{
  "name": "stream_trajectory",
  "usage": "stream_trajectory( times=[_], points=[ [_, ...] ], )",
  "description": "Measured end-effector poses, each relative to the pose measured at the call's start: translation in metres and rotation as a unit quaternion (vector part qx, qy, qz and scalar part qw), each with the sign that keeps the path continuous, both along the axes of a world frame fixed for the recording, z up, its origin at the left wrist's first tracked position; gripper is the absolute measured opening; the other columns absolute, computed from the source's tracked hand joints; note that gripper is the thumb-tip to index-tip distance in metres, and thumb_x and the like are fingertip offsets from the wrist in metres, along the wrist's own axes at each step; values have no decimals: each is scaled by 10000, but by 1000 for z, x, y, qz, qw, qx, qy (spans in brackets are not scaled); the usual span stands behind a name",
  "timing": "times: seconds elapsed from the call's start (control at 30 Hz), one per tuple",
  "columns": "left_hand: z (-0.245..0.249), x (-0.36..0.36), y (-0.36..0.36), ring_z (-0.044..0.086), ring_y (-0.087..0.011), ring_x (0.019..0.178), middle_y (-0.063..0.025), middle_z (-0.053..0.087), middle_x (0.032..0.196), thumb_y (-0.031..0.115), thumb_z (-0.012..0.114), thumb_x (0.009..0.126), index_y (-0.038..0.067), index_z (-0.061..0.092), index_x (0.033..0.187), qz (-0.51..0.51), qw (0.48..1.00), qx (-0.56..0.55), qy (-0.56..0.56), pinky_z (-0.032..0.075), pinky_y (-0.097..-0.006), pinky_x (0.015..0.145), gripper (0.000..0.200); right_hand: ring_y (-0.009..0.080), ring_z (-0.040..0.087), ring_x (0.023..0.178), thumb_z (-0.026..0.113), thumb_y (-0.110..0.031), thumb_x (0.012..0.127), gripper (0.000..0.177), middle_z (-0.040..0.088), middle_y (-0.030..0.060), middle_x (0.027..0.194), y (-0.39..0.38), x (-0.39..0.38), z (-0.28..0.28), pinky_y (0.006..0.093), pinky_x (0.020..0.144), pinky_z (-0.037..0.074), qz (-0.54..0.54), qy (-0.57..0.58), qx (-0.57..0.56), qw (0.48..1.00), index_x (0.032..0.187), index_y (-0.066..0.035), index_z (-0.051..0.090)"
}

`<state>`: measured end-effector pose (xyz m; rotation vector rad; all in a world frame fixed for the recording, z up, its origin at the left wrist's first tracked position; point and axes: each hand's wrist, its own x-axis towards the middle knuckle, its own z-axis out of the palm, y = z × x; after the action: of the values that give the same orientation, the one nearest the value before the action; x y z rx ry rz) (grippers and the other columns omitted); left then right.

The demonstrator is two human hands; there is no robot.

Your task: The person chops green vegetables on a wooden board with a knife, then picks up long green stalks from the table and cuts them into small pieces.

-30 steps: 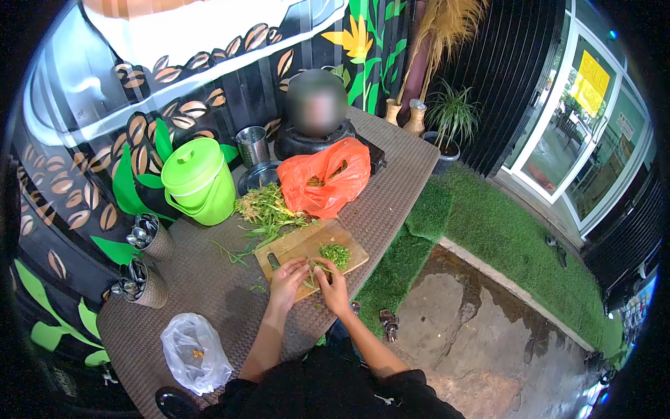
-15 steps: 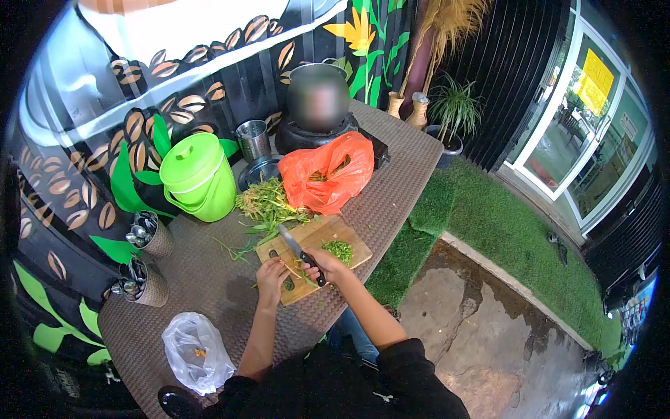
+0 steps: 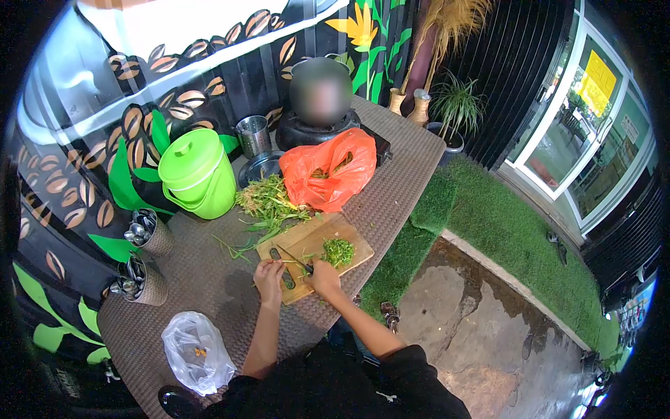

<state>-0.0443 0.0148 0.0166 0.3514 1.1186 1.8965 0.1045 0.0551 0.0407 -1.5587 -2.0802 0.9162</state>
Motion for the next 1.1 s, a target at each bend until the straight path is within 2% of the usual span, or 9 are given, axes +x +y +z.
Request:
stream_trajectory(
  times=[0.07, 0.17, 0.37, 0.57, 0.7, 0.77, 0.9, 0.97, 1.1],
  points=[
    [3, -1, -3, 617, -203, 856, -113, 590, 891, -36, 612, 821, -12, 498, 909, 17, 1000, -12, -18, 544, -344, 846, 146, 355, 642, 846, 732, -210, 671, 369, 650, 222, 875, 1, -6, -1, 446, 720, 512, -12, -73, -10, 997, 971, -28, 617],
    [-1, -6, -6, 618, -205, 850, -115, 590, 899, -24, 612, 829, -12, 503, 923, 34, 999, -13, -22, 543, -342, 840, 145, 377, 637, 825, 702, -179, 686, 301, 646, 234, 856, 11, -10, -5, 454, 729, 512, -18, -114, -15, 993, 935, -22, 638],
    [3, -11, -11, 609, -203, 875, -115, 595, 924, 10, 615, 846, -10, 517, 940, 29, 999, -26, -29, 529, -325, 847, 137, 389, 636, 743, 675, -163, 696, 186, 630, 252, 768, 31, -6, -6, 458, 703, 514, -19, -54, 22, 998, 784, 1, 663],
    [-8, -13, -9, 606, -198, 892, -115, 597, 930, 8, 620, 844, -11, 523, 944, 30, 999, -1, -36, 527, -319, 848, 141, 376, 639, 748, 675, -163, 703, 177, 635, 239, 775, 46, -13, 53, 459, 682, 507, -23, -68, 73, 995, 783, -5, 669],
    [5, -8, -12, 601, -175, 843, -88, 563, 887, -22, 628, 833, -29, 524, 895, 39, 999, -4, -38, 544, -310, 840, 121, 371, 640, 765, 673, -167, 715, 187, 639, 228, 782, 68, -19, 47, 455, 680, 508, 8, -76, 115, 990, 830, -19, 668],
    [3, -9, -13, 609, -179, 845, -91, 580, 881, -23, 636, 827, -30, 527, 899, 29, 999, -11, -42, 545, -308, 836, 131, 384, 640, 816, 683, -170, 709, 242, 641, 235, 852, 73, -22, 39, 456, 721, 517, 14, -121, 113, 986, 873, 0, 631],
    [3, -11, -14, 612, -179, 838, -91, 588, 884, -29, 646, 817, -29, 534, 901, 41, 997, -57, -42, 545, -307, 830, 140, 371, 642, 822, 683, -156, 698, 270, 650, 205, 875, 56, -19, 30, 452, 723, 515, 68, -53, 82, 993, 943, -51, 648],
    [2, -10, -15, 613, -176, 831, -94, 595, 892, -24, 651, 814, -30, 541, 895, 48, 997, -34, -52, 544, -307, 823, 137, 359, 641, 769, 705, -223, 701, 276, 655, 178, 830, 49, -18, 17, 444, 688, 510, 133, -28, 94, 986, 926, -70, 658],
    [-3, -9, -13, 612, -174, 826, -85, 591, 880, -18, 648, 817, -27, 544, 884, 27, 998, 1, -55, 543, -312, 820, 124, 360, 635, 747, 691, -216, 709, 241, 651, 173, 793, 47, -24, -5, 438, 682, 511, 110, 0, 149, 983, 901, -73, 662]
  ],
)
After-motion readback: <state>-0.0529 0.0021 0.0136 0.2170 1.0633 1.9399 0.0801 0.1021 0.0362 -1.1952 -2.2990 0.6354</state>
